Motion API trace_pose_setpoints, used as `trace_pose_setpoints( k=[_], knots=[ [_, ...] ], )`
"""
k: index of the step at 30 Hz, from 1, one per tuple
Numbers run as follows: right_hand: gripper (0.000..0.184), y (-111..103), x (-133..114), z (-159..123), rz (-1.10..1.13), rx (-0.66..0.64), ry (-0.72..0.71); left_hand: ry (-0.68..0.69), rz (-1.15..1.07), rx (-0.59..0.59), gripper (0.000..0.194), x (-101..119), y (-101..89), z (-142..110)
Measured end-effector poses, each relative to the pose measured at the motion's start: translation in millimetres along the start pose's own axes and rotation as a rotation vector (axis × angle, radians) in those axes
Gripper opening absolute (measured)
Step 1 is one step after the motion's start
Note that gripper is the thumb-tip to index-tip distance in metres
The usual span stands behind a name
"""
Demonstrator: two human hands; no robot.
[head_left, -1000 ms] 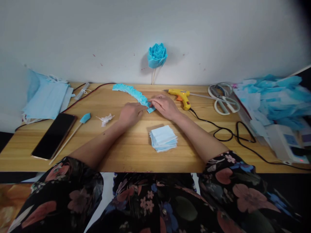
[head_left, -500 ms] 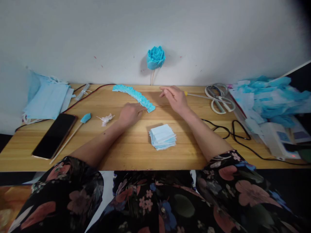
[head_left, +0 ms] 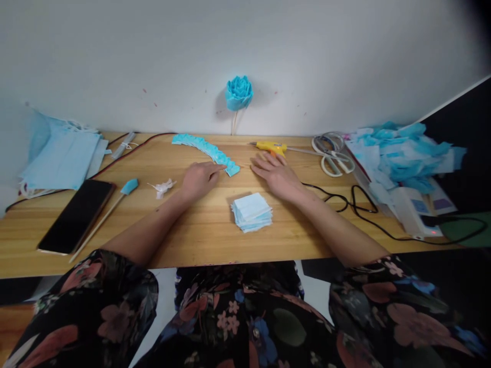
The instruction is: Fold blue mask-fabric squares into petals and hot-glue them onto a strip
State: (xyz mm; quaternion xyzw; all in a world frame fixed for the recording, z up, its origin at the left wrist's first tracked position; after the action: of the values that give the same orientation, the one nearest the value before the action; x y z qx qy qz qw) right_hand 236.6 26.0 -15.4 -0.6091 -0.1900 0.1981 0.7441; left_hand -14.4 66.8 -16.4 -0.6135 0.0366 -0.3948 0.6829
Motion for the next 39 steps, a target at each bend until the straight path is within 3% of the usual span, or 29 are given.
trace_pose_setpoints(
  k=[6, 10, 17, 20, 22, 25, 28, 31, 39],
  knots=[
    [0.05, -12, -22, -24, -0.019, -0.053, -0.03, 0.002, -0.015, 0.008, 0.043, -4, 1.8, 0],
    [0.047, -17, -18, -26, 0.064, -0.044, -0.03, 0.025, -0.059, 0.066, 0.043, -4, 2.8, 0],
    [0.023, -25, 7, -6, 0.496, 0.269, 0.339, 0.011, -0.228, 0.248, 0.036, -13, -11.4, 1],
    [0.031, -22, 5, 6, 0.584, 0.27, 0.461, -0.08, -0.377, 0.401, 0.031, -30, -24.5, 4],
    [0.036, -19, 3, 15, 0.621, 0.252, 0.479, -0.211, -0.491, 0.495, 0.026, -44, -31.2, 6],
    [0.033, -13, 4, 32, 0.656, 0.242, 0.485, -0.414, -0.692, 0.596, 0.021, -56, -35.5, 6],
    [0.025, -8, 6, 49, 0.642, 0.224, 0.478, -0.51, -0.882, 0.659, 0.019, -55, -35.8, 5],
    [0.015, -3, 3, 64, 0.619, 0.189, 0.428, -0.527, -0.975, 0.668, 0.017, -48, -34.7, 4],
    [0.025, 12, -7, 92, 0.497, 0.031, 0.358, -0.468, -1.021, 0.574, 0.016, -37, -28.0, 3]
  ],
)
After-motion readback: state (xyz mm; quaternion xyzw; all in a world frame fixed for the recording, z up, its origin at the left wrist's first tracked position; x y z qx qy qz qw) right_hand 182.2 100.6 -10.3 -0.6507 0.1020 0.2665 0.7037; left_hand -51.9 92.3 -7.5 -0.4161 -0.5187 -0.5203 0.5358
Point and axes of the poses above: each hand's wrist, its own z-axis towards the middle knuckle, its own y-axis out of the palm, x = y × z, the point moved 4 cm from there along z, towards the middle knuckle, and after that the axes turned 3 degrees about -z, right-handed, at the moved point
